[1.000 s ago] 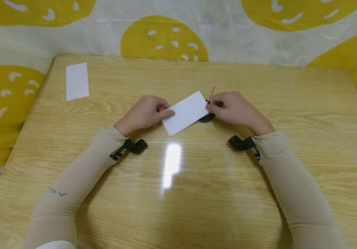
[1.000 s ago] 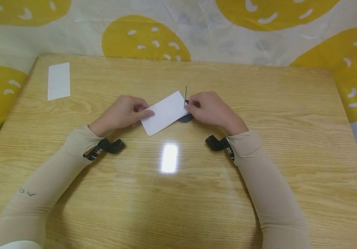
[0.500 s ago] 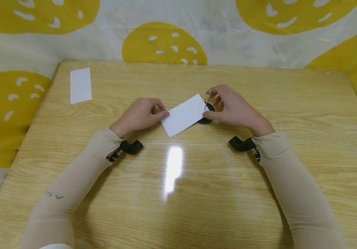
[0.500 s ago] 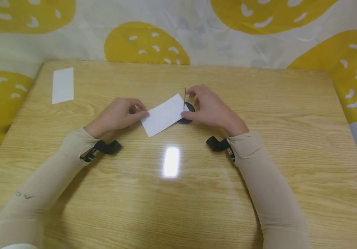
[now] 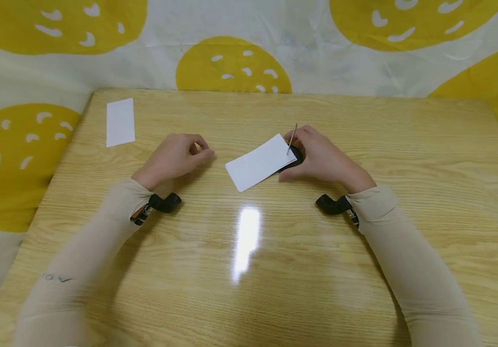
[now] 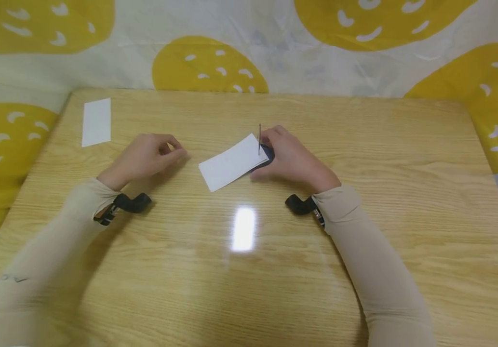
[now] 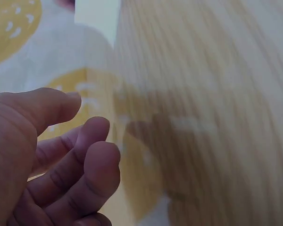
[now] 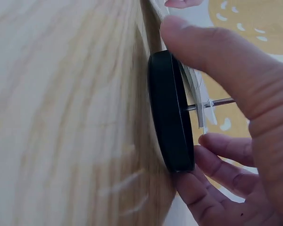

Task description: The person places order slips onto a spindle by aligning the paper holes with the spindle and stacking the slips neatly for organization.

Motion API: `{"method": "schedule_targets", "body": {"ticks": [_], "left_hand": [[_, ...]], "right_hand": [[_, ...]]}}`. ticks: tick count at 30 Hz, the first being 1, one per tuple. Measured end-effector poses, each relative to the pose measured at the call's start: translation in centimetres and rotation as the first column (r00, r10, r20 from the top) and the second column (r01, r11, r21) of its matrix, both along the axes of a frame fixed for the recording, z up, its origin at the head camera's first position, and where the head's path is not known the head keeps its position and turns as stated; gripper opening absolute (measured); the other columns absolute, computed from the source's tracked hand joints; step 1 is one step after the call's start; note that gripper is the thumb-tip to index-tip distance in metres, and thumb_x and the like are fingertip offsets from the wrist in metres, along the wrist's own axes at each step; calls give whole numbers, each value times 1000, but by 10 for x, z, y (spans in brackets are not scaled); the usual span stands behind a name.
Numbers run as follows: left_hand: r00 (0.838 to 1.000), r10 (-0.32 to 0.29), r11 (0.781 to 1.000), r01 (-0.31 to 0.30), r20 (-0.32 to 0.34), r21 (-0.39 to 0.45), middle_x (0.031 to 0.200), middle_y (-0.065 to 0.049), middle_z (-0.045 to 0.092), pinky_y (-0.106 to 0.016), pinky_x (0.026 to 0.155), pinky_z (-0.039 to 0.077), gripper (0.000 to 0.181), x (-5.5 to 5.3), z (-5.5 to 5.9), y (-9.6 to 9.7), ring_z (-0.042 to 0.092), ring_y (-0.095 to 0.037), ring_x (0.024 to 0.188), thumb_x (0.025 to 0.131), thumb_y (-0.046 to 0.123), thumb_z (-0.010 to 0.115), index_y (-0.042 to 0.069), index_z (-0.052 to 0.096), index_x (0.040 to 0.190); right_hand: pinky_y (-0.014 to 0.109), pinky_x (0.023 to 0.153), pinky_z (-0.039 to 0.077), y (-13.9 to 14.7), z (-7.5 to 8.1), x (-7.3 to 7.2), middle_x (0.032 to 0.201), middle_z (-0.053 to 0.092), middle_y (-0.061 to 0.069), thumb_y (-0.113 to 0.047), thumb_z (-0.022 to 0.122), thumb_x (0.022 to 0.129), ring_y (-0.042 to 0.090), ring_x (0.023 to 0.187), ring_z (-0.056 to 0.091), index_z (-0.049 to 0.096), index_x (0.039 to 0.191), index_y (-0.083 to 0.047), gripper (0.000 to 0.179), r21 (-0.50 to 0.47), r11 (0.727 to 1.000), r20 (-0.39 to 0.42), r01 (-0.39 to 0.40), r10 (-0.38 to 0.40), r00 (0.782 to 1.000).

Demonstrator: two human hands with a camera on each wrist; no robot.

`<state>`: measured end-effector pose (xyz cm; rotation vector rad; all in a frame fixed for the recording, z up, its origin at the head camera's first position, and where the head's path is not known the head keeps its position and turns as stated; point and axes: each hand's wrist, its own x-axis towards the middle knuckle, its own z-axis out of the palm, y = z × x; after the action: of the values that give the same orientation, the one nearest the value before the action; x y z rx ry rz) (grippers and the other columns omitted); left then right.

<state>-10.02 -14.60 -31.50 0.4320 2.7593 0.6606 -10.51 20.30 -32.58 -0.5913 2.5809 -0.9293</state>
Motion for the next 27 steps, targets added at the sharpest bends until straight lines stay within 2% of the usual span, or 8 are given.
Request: {"method": "schedule_targets", "body": {"ticks": [8,11,14,18,21,24,27], "left_hand": [[992,69,996,-74,-102,-52,83,-13,76,-31,61,46,34,-5,9,-35,63,-21,62,104,38,60,8,75,109],[982,87,993,-99,-165,-63,87,-16,78,-32,61,47,36,-7,15,-47,66,-25,63,104,37,58,6,75,108],[966,119,984,-145,-227,-101,92,-20,79,-39,64,51,39,-9,19,-58,69,-31,69,105,36,56,3,75,107],[945,210,957,-251,-250,-143,100,-26,77,-50,69,53,46,-14,19,-78,70,-40,80,105,41,53,-1,73,109],[926,284,932,-327,-251,-153,104,-28,74,-51,71,51,51,-17,16,-95,69,-42,85,105,45,51,-1,70,110],[908,332,913,-378,-257,-155,107,-30,72,-52,72,50,55,-19,13,-112,67,-44,88,105,48,50,-3,68,114],[894,383,890,-425,-234,-166,114,-33,68,-58,78,50,65,-22,10,-128,64,-47,94,103,53,47,-7,63,122]], "right_hand": [[46,104,43,2,-1,-1,133,57,16,-37,94,74,29,119,51,61,133,-1,77,16,1000,27,8,-8,1000],[47,104,44,3,-1,-1,134,57,16,-38,94,75,28,119,51,60,135,-2,78,16,1000,31,8,-8,1000],[47,104,44,5,-1,0,134,57,16,-38,94,75,29,119,51,60,135,-2,78,20,1000,32,9,-10,999],[47,104,45,8,-3,0,135,57,15,-39,93,75,28,120,51,60,136,-2,79,29,1000,36,9,-11,999],[45,105,45,8,-4,0,136,57,13,-40,94,74,27,120,51,59,137,-4,80,30,1000,30,7,-8,1000],[44,105,45,8,-5,-1,135,56,12,-41,94,74,26,120,51,59,137,-4,81,26,1000,27,6,-7,1000],[45,104,45,8,-3,1,134,56,13,-40,94,74,26,118,51,58,137,-3,81,17,1000,31,11,-12,999]]}}
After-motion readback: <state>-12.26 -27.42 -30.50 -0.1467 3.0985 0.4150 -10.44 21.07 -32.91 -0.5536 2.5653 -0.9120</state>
